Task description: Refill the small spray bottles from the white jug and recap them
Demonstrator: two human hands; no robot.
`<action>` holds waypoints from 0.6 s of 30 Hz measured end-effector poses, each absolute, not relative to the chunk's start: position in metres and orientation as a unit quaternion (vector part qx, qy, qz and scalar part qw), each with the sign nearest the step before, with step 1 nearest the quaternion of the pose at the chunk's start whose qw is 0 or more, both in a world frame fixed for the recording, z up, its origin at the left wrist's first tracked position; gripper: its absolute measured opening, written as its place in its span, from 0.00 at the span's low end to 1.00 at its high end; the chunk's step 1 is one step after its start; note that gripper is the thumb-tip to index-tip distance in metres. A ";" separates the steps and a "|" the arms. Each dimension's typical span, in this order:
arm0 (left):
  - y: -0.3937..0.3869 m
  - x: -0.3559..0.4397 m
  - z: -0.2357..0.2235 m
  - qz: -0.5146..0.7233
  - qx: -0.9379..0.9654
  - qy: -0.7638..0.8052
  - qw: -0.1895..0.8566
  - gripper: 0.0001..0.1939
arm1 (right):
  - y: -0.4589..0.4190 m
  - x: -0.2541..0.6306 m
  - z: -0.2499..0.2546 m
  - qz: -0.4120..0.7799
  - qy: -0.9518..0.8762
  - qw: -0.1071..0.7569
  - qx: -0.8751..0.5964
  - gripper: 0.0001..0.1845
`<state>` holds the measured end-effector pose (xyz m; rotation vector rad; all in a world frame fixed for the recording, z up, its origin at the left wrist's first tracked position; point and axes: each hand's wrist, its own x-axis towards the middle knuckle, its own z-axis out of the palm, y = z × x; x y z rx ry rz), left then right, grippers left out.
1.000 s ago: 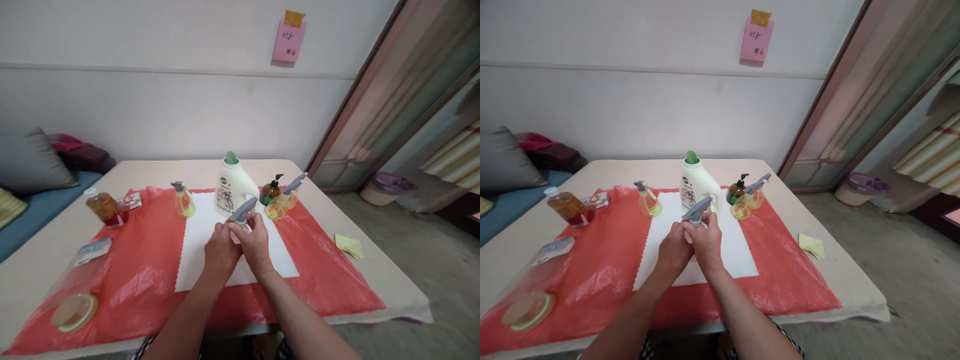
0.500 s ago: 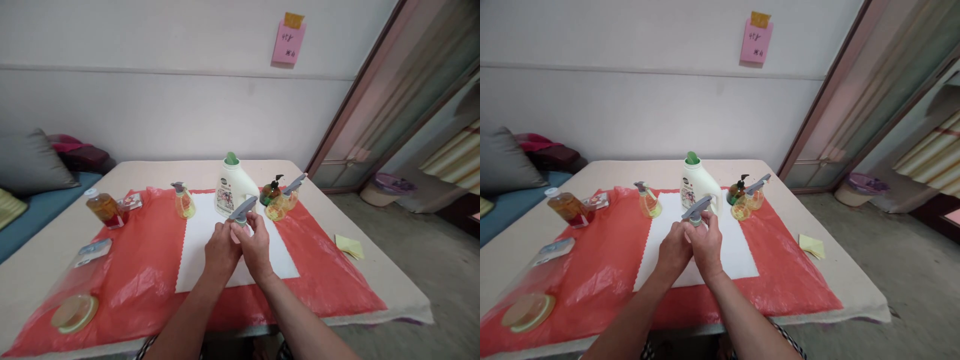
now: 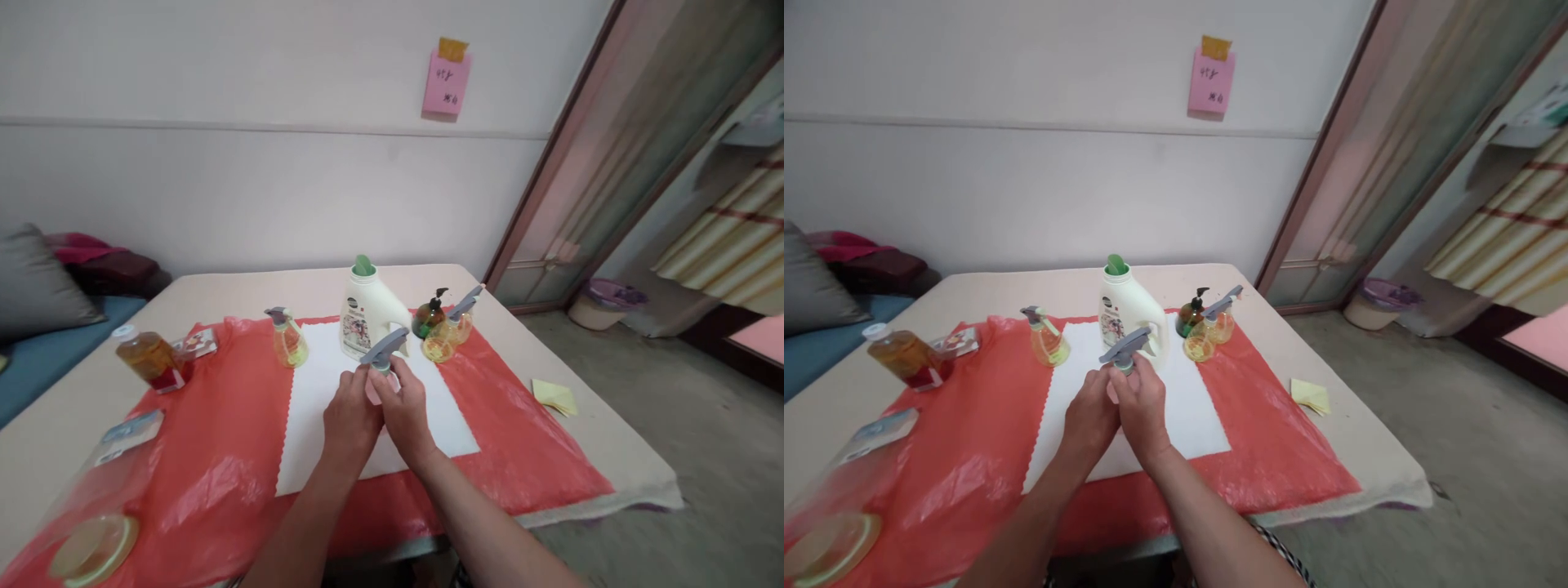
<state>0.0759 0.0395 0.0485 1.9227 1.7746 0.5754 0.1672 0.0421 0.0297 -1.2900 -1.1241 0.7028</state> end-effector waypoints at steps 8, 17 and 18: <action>0.040 0.081 0.047 0.220 0.698 0.626 0.270 0.14 | 0.042 0.172 0.037 0.297 -0.465 0.611 -0.567 0.11; 0.047 0.074 0.024 0.287 0.686 0.569 0.350 0.38 | 0.062 0.303 0.037 0.151 -0.403 0.617 -0.659 0.18; 0.047 0.072 0.023 0.284 0.688 0.571 0.347 0.37 | 0.064 0.319 0.033 0.131 -0.391 0.616 -0.672 0.19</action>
